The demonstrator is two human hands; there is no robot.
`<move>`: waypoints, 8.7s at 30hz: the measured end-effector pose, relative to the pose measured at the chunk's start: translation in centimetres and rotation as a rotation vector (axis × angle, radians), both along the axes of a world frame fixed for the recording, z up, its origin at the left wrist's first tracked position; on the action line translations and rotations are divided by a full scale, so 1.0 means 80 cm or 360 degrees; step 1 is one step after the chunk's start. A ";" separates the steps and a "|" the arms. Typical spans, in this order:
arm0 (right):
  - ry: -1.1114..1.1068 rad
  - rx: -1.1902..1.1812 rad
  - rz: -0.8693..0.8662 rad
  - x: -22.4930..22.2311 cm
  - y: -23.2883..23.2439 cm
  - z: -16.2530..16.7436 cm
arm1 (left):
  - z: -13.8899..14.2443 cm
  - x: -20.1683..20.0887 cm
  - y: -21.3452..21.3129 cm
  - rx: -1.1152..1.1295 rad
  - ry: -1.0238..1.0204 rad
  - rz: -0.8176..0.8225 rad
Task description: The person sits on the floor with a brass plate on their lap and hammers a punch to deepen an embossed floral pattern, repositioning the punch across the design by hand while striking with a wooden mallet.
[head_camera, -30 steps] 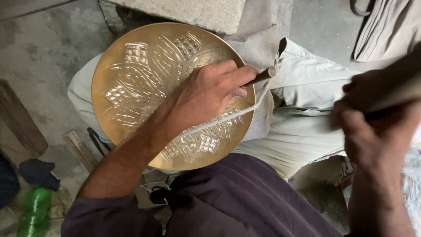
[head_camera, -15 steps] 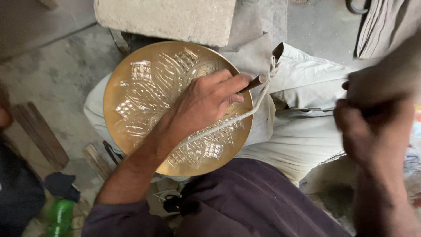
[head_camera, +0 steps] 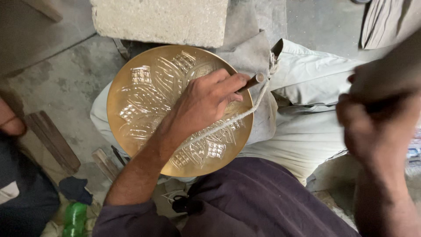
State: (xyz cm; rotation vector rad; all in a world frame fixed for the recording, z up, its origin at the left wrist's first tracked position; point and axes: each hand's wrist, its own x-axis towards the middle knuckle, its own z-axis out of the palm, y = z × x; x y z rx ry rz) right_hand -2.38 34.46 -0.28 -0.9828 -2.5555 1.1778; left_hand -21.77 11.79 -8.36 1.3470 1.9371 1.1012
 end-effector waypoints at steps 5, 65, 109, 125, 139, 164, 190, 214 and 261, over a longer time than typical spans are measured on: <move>0.0146 0.0288 0.0266 0.006 -0.007 -0.002 | -0.004 0.002 -0.001 -0.0044 0.0076 0.0018; 0.0378 -0.0215 0.0250 -0.015 -0.010 -0.015 | 0.002 0.010 -0.025 0.0195 0.0032 0.0402; 0.0013 -0.0087 0.0384 -0.082 -0.025 -0.002 | 0.002 0.016 -0.034 0.0089 0.0053 0.0465; -0.0144 0.0747 0.0560 -0.085 -0.028 0.005 | -0.007 0.011 -0.037 0.0054 0.0074 0.0494; -0.0532 0.0612 -0.0046 0.048 -0.011 -0.034 | 0.074 0.020 -0.099 0.0295 -0.0352 0.0901; -0.0060 -0.0055 -0.0535 0.179 -0.066 -0.019 | 0.121 0.207 -0.251 0.0547 -0.0661 0.1643; -0.0144 -0.0058 -0.0567 0.152 -0.025 -0.066 | 0.077 0.119 -0.165 0.0350 -0.0723 0.1325; 0.0233 -0.0214 0.0556 -0.055 0.016 -0.005 | 0.020 0.018 -0.049 0.0025 -0.0141 0.0439; -0.0197 0.1115 0.1067 -0.102 0.036 -0.004 | 0.033 0.008 -0.033 -0.0091 -0.0057 0.0506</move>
